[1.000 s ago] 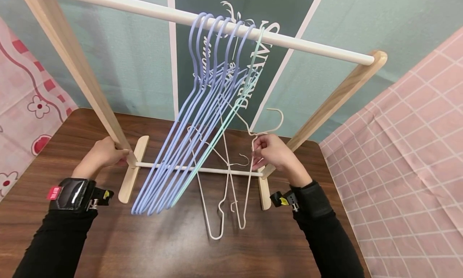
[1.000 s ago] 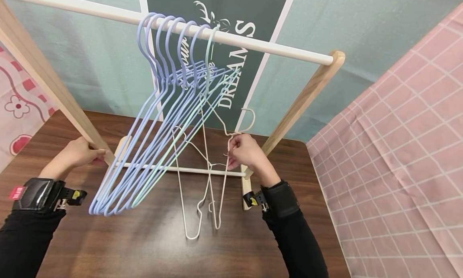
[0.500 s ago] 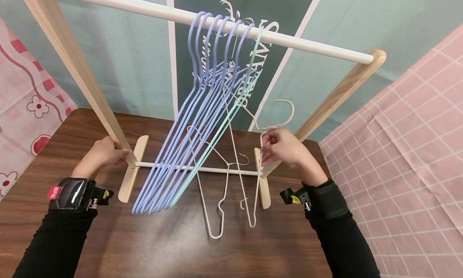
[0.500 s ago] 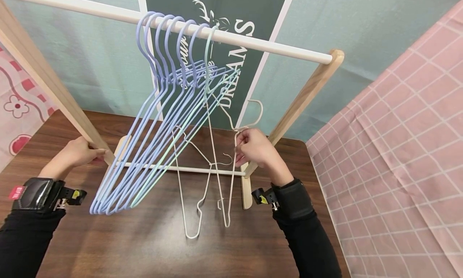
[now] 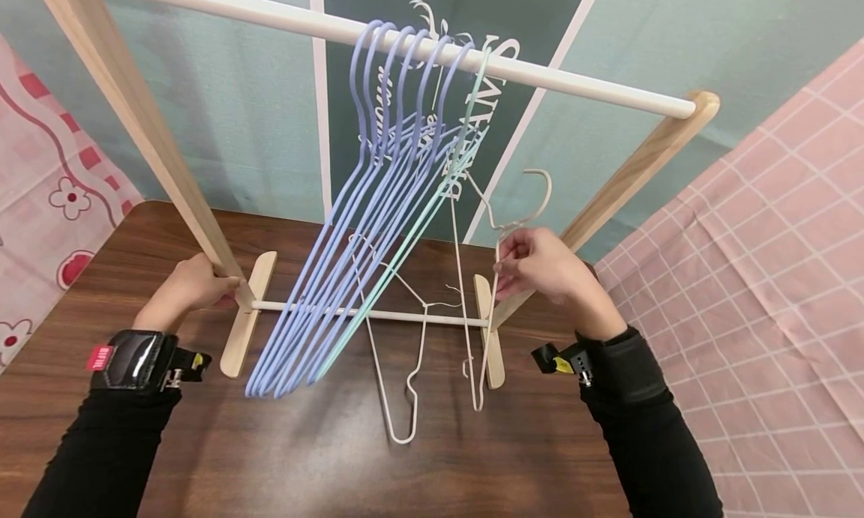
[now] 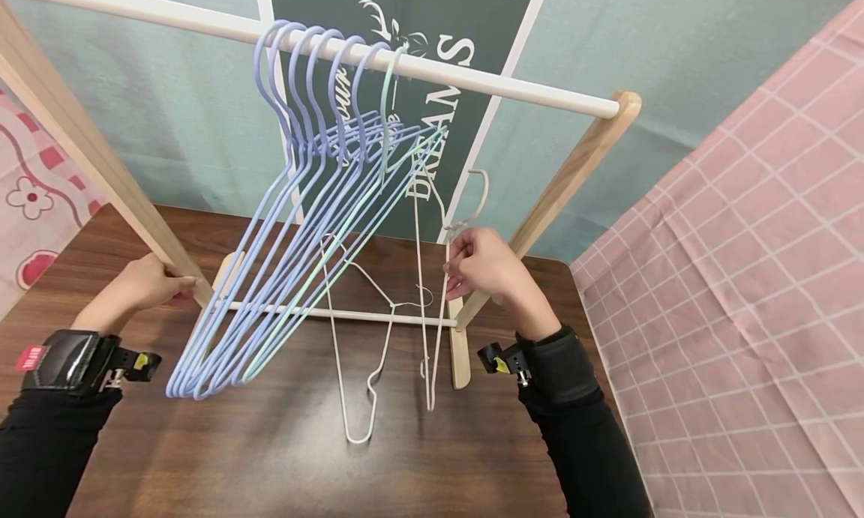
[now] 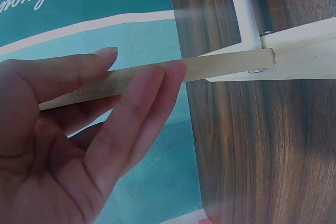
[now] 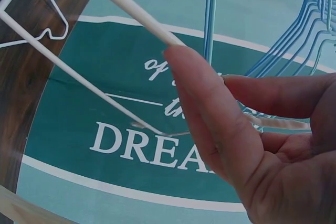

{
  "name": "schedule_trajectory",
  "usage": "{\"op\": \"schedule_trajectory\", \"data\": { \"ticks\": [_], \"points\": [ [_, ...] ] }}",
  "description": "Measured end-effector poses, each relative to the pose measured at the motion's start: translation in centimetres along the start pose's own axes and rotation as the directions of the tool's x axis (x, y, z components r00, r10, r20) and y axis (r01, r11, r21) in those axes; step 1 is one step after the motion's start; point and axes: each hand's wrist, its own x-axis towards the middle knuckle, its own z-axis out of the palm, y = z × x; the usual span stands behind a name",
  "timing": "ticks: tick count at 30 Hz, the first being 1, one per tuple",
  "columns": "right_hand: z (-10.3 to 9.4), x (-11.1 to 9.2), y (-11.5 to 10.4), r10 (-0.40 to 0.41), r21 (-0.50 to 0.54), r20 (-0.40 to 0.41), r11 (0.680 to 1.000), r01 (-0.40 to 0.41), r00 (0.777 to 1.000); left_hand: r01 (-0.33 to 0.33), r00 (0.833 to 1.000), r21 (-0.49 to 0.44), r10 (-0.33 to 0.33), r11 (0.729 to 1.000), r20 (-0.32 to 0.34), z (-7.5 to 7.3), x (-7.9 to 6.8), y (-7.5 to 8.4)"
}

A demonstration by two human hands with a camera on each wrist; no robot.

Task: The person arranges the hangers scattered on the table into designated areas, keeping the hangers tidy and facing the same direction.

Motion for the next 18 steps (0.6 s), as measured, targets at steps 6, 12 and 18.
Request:
{"op": "schedule_trajectory", "data": {
  "ticks": [6,12,18],
  "points": [
    [-0.1,0.1,-0.5,-0.007,0.005,-0.022,1.0,0.008,1.0,0.014,1.0,-0.002,-0.014,1.0,0.003,0.0,0.1,0.0],
    [-0.2,-0.4,-1.3,-0.021,-0.02,-0.047,1.0,0.02,0.999,0.01,1.0,0.001,-0.01,1.0,-0.001,0.0,0.1,0.0],
    [-0.4,-0.6,-1.7,-0.025,-0.029,-0.062,0.999,0.023,0.998,0.008,1.0,-0.005,-0.008,1.0,-0.001,0.0,0.1,0.0]
  ]
}}
